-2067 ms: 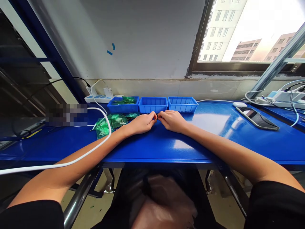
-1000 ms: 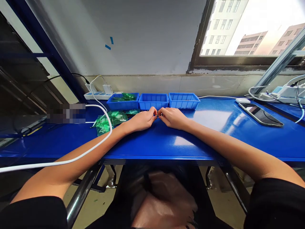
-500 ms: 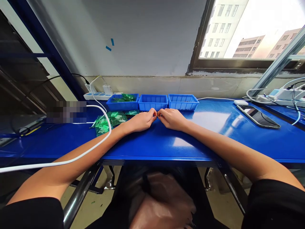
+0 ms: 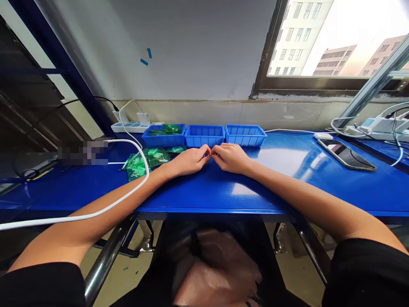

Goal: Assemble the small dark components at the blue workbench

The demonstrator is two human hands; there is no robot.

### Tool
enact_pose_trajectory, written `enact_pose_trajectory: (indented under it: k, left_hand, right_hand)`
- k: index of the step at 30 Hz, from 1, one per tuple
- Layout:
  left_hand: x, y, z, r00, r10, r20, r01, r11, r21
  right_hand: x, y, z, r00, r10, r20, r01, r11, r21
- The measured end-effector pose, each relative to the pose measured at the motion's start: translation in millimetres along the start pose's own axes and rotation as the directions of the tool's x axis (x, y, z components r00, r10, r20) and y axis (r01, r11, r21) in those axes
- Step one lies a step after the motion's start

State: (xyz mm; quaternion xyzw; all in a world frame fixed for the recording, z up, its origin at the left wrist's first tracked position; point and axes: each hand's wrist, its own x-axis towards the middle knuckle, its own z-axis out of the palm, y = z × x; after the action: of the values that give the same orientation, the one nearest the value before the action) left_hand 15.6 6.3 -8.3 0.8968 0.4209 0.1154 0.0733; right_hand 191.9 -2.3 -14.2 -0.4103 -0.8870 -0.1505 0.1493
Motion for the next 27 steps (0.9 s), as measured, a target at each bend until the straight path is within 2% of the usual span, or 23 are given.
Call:
enact_pose_trajectory:
  k: [8,18,27]
  left_hand:
    - [0.3,2.3,-1.7,0.999,-0.033,0.023,0.032,0.999,0.030]
    - [0.0,-2.9,1.3,1.000,-0.019,-0.020,0.019,1.000,-0.017]
    - [-0.5,0.9,-2.1,0.999,-0.032,0.002,0.032,0.999,-0.028]
  right_hand:
    - [0.1,1.1,0.8,1.000,-0.022,0.011,0.022,1.000,0.014]
    - [0.1,3.7,3.5,0.997,-0.010,-0.076,0.013,0.999,0.044]
    - [0.4,3.8,-0.1,0.994,-0.041,-0.103,0.042,0.999,0.004]
